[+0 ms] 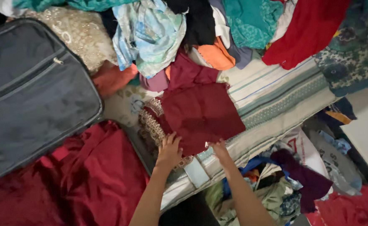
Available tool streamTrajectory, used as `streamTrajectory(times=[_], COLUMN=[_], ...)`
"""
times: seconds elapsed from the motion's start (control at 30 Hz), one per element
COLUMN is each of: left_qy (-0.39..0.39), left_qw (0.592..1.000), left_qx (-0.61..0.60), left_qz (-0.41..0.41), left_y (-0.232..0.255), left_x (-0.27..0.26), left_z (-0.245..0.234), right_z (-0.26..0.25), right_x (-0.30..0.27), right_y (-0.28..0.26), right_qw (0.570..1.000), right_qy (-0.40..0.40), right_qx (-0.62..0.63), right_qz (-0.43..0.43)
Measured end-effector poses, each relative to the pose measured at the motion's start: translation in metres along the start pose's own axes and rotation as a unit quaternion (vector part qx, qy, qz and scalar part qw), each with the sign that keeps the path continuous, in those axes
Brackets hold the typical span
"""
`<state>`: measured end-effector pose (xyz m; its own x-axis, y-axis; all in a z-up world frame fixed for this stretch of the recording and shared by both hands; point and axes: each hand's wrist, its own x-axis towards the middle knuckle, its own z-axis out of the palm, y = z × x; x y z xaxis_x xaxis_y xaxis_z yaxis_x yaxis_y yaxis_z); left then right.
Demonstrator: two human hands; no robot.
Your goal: The person packs clothing into a suitcase by folding a red dress and a red skirt and placing them inside the main compartment.
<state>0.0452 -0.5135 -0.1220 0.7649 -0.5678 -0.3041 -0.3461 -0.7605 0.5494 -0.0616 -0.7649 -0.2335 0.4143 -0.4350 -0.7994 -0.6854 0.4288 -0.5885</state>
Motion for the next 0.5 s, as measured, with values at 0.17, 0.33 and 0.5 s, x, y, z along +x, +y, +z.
streamTrajectory(times=[0.17,0.33,0.5], left_qy=[-0.037,-0.085,-0.073], left_qw=[0.999,0.995,0.997], left_qx=[0.033,0.007,0.009], left_qz=[-0.003,-0.048,-0.036], left_y=[-0.001,0.004,-0.003], left_x=[0.000,-0.007,-0.012], left_z=[0.031,0.037,0.040], right_z=[0.000,0.032,0.042], right_x=[0.000,0.013,0.017], right_y=[0.023,0.025,0.023], right_qw=[0.997,0.991,0.947], right_qy=[-0.071,-0.036,0.052], right_qx=[-0.013,0.050,0.283], right_qz=[0.007,0.116,0.141])
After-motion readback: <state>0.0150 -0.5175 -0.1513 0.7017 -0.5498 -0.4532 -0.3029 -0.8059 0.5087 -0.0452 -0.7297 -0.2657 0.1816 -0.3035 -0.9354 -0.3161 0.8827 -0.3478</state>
